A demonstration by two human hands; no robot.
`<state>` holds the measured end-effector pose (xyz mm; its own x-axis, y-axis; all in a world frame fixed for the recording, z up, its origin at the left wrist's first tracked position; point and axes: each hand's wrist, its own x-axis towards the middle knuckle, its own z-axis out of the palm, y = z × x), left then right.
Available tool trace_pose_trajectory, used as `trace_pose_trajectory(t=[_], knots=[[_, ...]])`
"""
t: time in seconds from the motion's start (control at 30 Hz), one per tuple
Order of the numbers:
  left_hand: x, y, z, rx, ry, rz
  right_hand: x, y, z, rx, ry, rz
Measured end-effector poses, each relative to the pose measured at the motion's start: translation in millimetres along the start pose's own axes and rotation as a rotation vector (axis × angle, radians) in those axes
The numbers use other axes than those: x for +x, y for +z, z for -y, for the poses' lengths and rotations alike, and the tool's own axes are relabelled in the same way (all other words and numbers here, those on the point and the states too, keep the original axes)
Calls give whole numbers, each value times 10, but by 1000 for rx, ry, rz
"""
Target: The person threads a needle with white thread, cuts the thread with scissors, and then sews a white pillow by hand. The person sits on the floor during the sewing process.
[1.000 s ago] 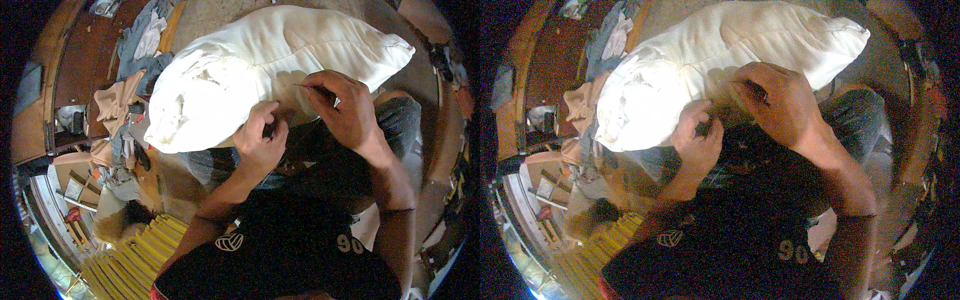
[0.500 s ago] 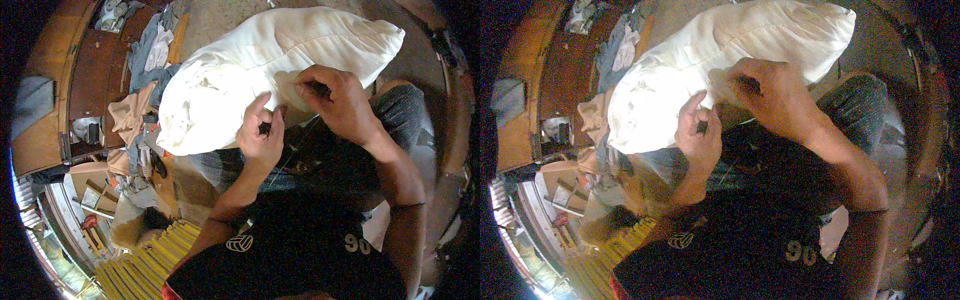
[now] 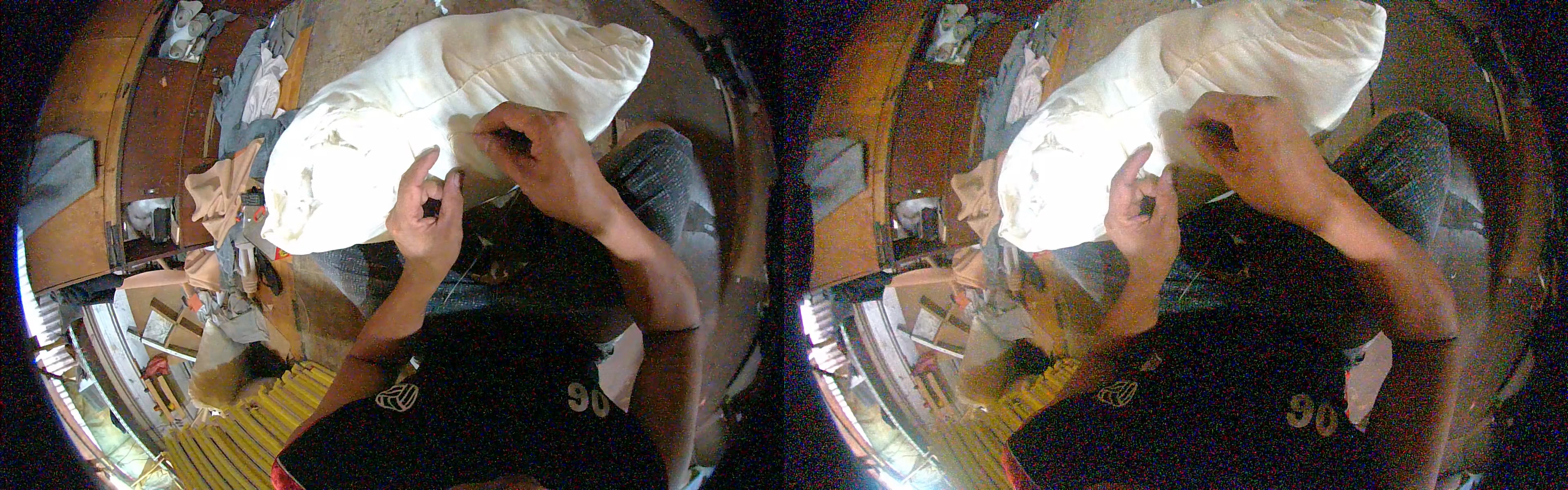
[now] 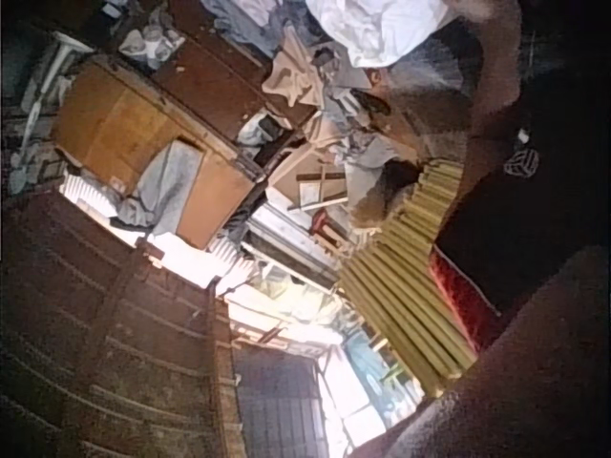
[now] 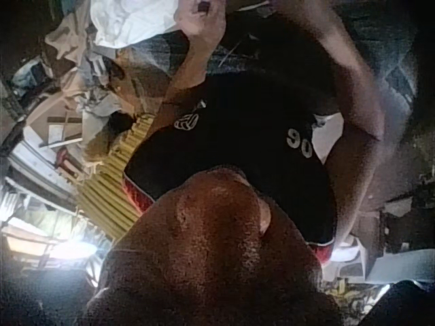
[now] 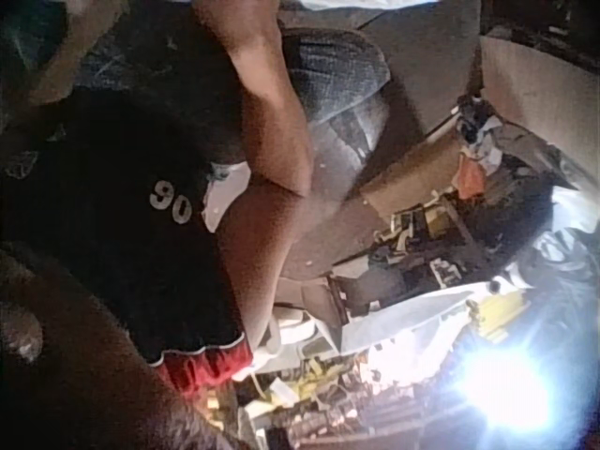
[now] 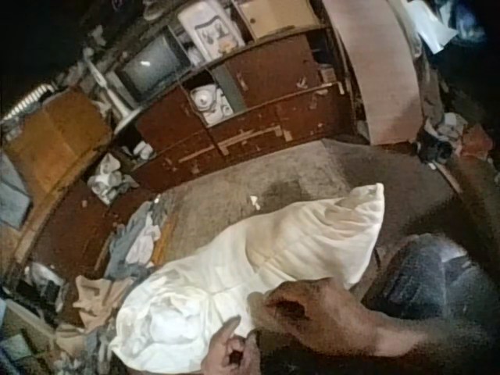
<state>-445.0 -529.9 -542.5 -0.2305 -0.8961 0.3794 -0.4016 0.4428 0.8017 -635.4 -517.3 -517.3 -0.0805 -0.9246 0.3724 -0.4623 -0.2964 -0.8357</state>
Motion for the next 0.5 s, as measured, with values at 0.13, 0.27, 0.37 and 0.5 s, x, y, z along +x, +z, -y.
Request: trace_pose_trajectory(t=[0.13, 0.27, 0.37, 0.5], knots=[[7, 13, 4, 15, 44, -13, -7, -15, 18, -14, 50, -2], [-2, 24, 38, -51, -9, -14, 9, -11, 23, -17, 27, 15], [2, 24, 47, -15, 5, -17, 3, 11, 5, 0, 38, 14], [5, 19, -3, 5, -28, -18, -1, 14, 30, -11, 93, 59]])
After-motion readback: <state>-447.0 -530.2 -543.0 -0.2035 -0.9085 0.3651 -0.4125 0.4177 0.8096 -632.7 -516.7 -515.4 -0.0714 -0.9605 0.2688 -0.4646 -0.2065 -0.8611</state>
